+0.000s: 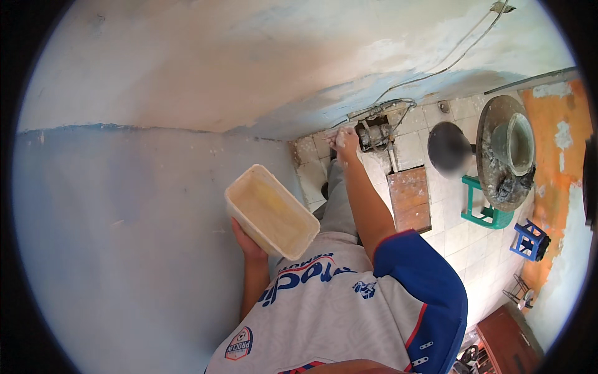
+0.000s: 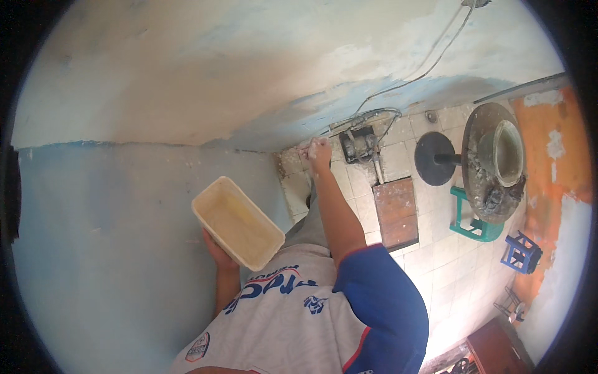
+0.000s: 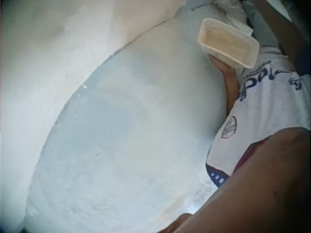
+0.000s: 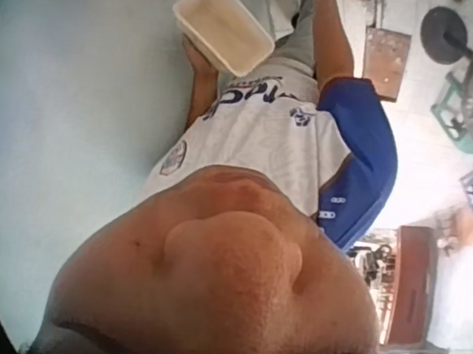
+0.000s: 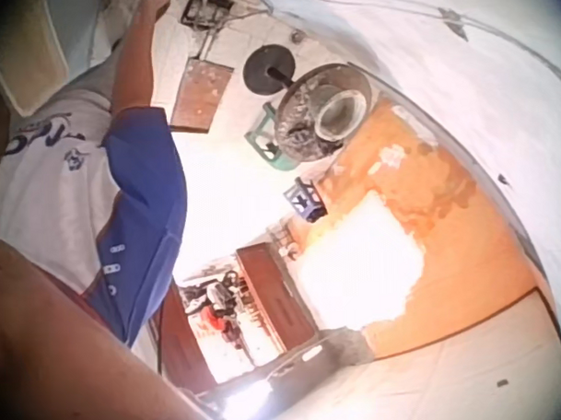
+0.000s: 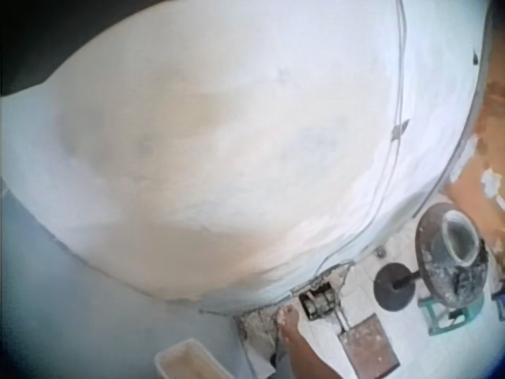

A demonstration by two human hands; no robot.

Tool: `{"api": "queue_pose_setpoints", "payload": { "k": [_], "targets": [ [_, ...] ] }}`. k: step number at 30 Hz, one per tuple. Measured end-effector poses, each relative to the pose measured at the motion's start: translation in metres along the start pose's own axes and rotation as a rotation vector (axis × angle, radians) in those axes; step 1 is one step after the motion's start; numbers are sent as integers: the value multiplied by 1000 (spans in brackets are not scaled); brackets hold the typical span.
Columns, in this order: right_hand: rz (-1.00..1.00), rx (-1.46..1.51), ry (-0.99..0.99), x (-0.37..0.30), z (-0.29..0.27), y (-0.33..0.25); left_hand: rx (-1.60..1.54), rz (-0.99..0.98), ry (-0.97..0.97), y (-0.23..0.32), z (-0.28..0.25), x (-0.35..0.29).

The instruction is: The person applies filler to a wall using a scraper. They scoop material from a container and spread it over cracks and uneven surfaces on the wall, smoothing it out with repeated strokes.

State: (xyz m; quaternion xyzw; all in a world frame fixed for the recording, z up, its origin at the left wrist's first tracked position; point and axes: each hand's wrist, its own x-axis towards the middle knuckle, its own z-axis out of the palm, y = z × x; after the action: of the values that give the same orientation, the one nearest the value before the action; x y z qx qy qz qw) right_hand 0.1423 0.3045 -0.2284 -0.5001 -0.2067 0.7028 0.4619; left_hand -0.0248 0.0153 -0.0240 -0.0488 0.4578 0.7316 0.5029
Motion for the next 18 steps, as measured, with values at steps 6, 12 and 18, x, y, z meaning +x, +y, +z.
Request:
{"api": "queue_pose_setpoints", "payload": {
  "k": [6, 12, 18],
  "targets": [
    [-91, 119, -60, 32, 87, -105, -28, -41, -58, 1, -4, 9],
    [-65, 178, -336, -39, 61, -111, -29, -14, -15, -2, 0, -1],
    [-55, 153, 6, 67, 47, -95, -5, -12, -60, 0, 4, 10]
  ]
}}
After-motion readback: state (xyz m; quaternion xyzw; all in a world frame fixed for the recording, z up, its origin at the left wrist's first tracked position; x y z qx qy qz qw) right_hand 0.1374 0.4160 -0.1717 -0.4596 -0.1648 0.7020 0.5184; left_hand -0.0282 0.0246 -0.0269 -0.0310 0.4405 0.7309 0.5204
